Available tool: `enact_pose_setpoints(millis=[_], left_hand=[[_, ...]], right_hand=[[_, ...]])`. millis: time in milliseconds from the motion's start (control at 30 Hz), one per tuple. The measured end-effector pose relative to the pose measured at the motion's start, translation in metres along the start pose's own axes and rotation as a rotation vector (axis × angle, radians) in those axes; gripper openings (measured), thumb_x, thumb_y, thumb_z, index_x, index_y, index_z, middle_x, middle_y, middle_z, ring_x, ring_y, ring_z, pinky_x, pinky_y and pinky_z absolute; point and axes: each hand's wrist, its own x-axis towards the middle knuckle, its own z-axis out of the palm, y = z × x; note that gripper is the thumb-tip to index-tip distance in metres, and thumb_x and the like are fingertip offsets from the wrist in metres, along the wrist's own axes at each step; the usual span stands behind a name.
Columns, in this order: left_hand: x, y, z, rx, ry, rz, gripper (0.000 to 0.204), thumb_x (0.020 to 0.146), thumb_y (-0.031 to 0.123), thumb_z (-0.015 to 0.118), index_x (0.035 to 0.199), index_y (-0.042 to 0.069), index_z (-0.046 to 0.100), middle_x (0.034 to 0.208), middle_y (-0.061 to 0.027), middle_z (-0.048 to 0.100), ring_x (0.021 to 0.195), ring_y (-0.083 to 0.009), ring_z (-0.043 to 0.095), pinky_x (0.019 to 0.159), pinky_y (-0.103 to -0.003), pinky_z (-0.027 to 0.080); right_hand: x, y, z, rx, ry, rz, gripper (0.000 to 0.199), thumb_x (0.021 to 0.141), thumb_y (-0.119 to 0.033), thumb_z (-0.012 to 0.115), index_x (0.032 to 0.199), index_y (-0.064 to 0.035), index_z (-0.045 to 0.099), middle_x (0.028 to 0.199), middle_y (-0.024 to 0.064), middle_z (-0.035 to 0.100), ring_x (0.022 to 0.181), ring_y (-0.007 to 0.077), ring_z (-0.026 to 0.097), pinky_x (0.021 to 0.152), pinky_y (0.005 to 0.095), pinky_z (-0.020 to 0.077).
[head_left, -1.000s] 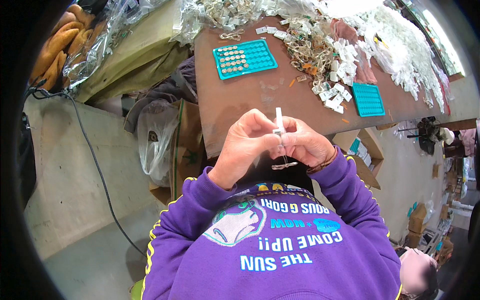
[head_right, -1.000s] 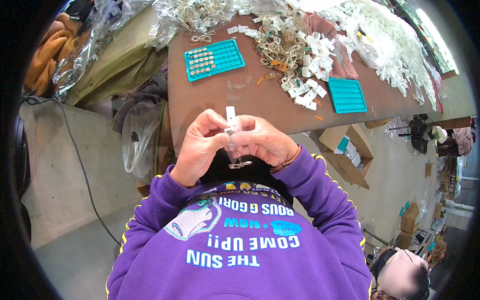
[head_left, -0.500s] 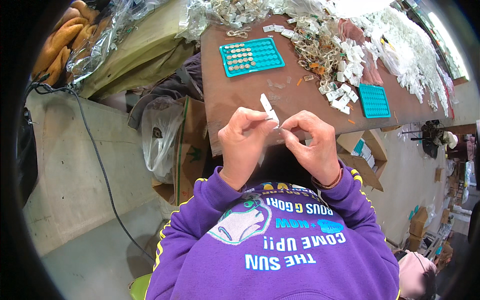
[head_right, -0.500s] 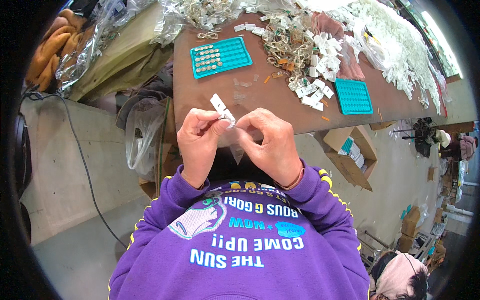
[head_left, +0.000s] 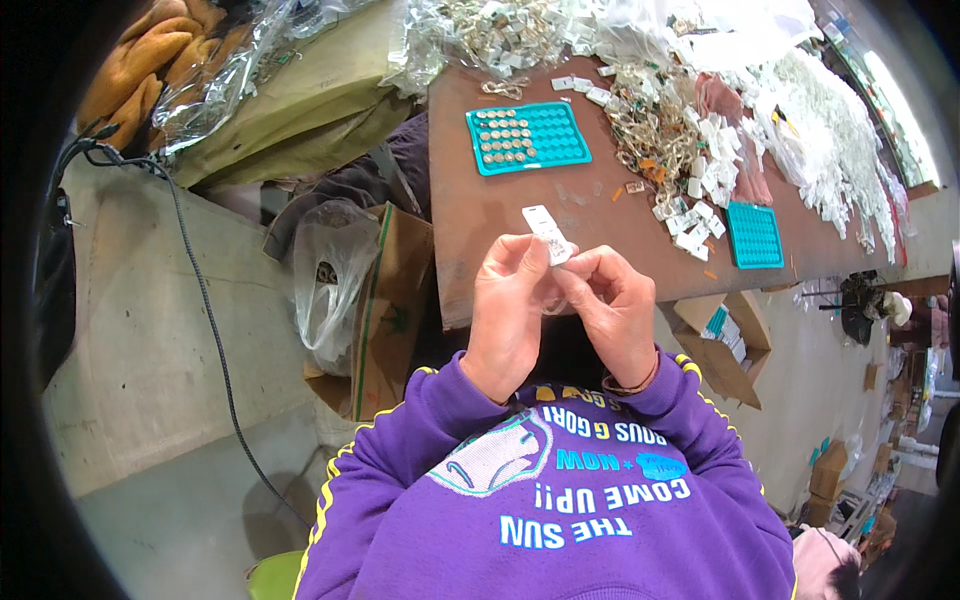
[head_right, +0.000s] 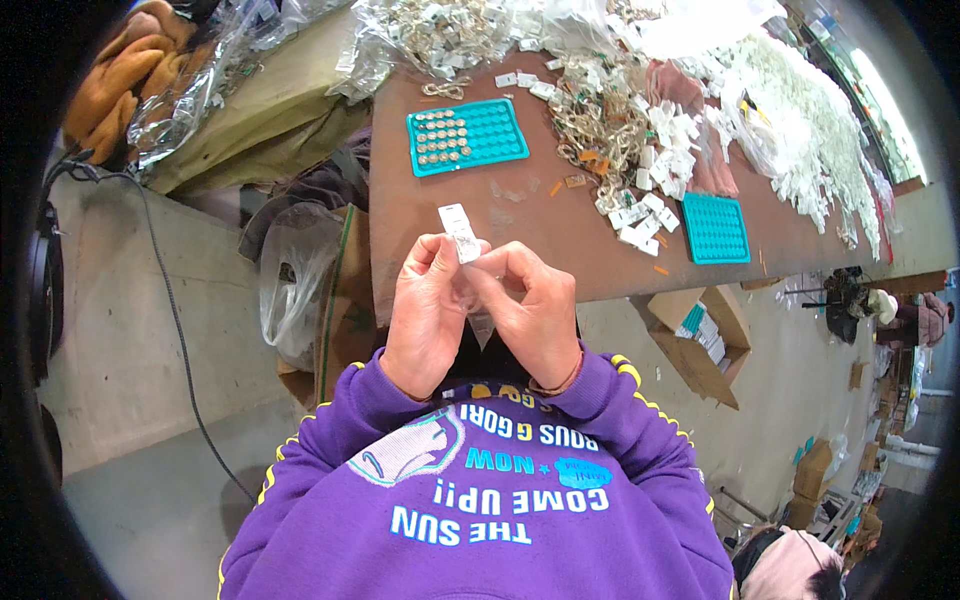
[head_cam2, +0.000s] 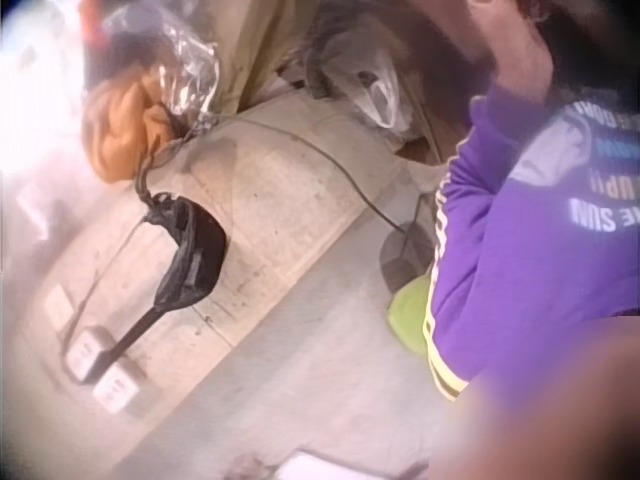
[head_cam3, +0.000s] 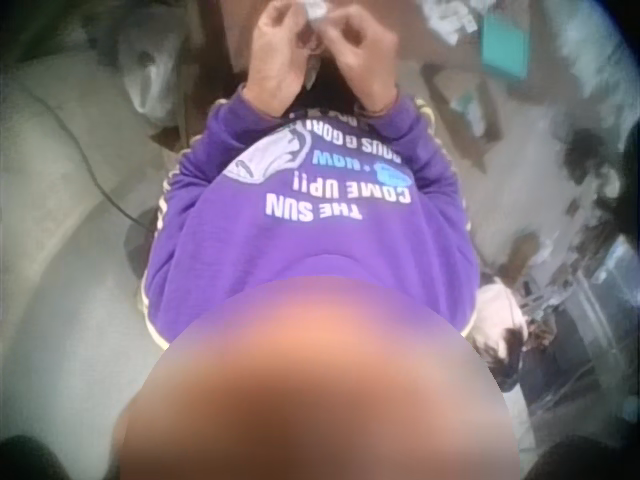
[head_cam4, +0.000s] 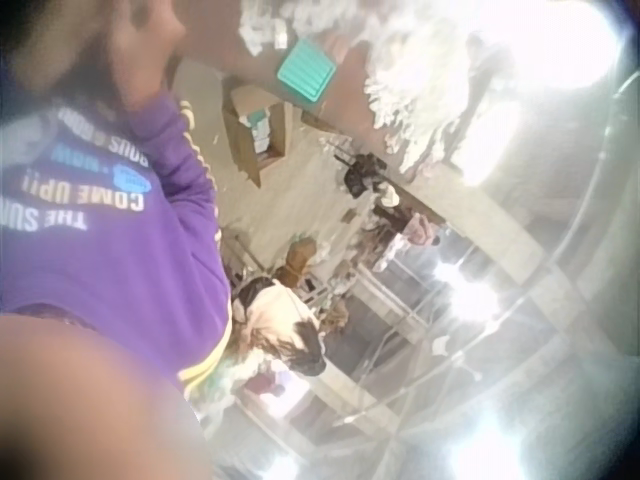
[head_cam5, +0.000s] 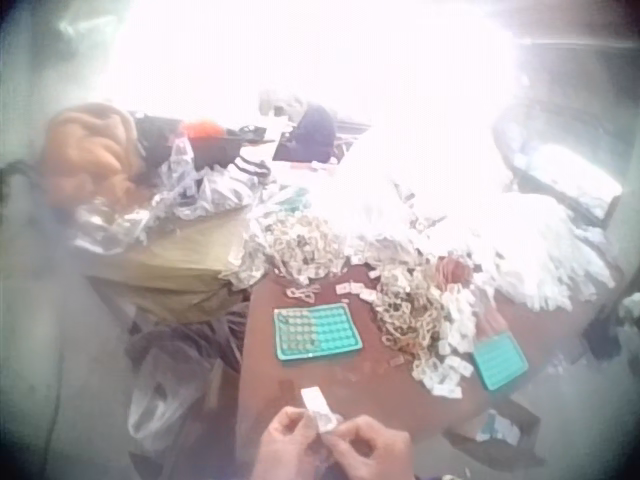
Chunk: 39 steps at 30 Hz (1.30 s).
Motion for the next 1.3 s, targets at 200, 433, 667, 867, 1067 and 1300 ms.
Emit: enact_pose_setpoints(millis=[200, 433, 667, 867, 1067, 1300], left_hand=[[0.039, 0.008, -0.012, -0.069, -0.088, 0.224, 0.016, 0.099, 0.022, 0.053, 0.104, 0.007, 0.048, 0.100, -0.0089, 0.063, 0.095, -0.0203, 0.064, 0.086, -0.034, 0.052], [0.053, 0.006, -0.023, -0.068, -0.043, 0.191, 0.014, 0.100, 0.022, 0.051, 0.105, 0.009, 0.048, 0.094, -0.0040, 0.059, 0.066, -0.0088, 0.048, 0.063, -0.025, 0.047], [0.051, 0.009, -0.022, -0.159, -0.038, 0.142, 0.015, 0.096, 0.016, 0.059, 0.105, 0.009, 0.049, 0.093, -0.0056, 0.062, 0.073, -0.0126, 0.058, 0.065, -0.024, 0.049], [0.053, 0.008, -0.021, -0.138, -0.037, 0.170, 0.017, 0.096, 0.018, 0.060, 0.108, 0.009, 0.051, 0.097, -0.0082, 0.064, 0.075, -0.0123, 0.059, 0.066, -0.026, 0.049], [0.052, 0.010, -0.026, -0.122, -0.123, 0.166, 0.019, 0.097, 0.020, 0.057, 0.110, 0.006, 0.053, 0.101, -0.0084, 0.065, 0.082, -0.0124, 0.063, 0.072, -0.023, 0.050], [0.052, 0.009, -0.024, -0.097, -0.118, 0.161, 0.017, 0.097, 0.018, 0.057, 0.108, 0.007, 0.053, 0.098, -0.0104, 0.066, 0.082, -0.0153, 0.065, 0.066, -0.026, 0.049]], right_hand=[[0.069, -0.008, -0.026, -0.382, -0.099, -0.186, 0.017, 0.086, -0.013, 0.066, 0.098, -0.0006, 0.068, 0.087, 0.0115, 0.069, 0.078, 0.0165, 0.068, 0.070, 0.0282, 0.0526], [0.149, 0.025, -0.007, -0.871, -0.120, -0.531, 0.013, 0.082, -0.018, 0.068, 0.085, -0.0052, 0.069, 0.080, 0.0127, 0.063, 0.075, 0.0319, 0.063, 0.068, 0.0414, 0.0502], [0.163, 0.038, -0.003, -0.780, -0.118, -0.516, 0.009, 0.075, -0.011, 0.072, 0.077, -0.0049, 0.066, 0.079, 0.0121, 0.062, 0.072, 0.0303, 0.063, 0.067, 0.0393, 0.0508], [0.198, 0.036, -0.009, -0.716, -0.169, -0.415, 0.012, 0.076, -0.008, 0.070, 0.086, -0.0024, 0.070, 0.078, 0.0120, 0.069, 0.073, 0.0227, 0.067, 0.070, 0.0311, 0.0532], [0.217, 0.040, 0.001, -0.882, -0.291, -0.490, 0.015, 0.073, -0.010, 0.071, 0.087, -0.0049, 0.072, 0.079, 0.0120, 0.067, 0.072, 0.0254, 0.067, 0.070, 0.0336, 0.0533], [0.171, 0.000, -0.008, -0.423, -0.201, -0.223, 0.014, 0.072, -0.007, 0.074, 0.085, -0.0023, 0.070, 0.075, 0.0065, 0.067, 0.066, 0.0133, 0.062, 0.064, 0.0277, 0.0504]])
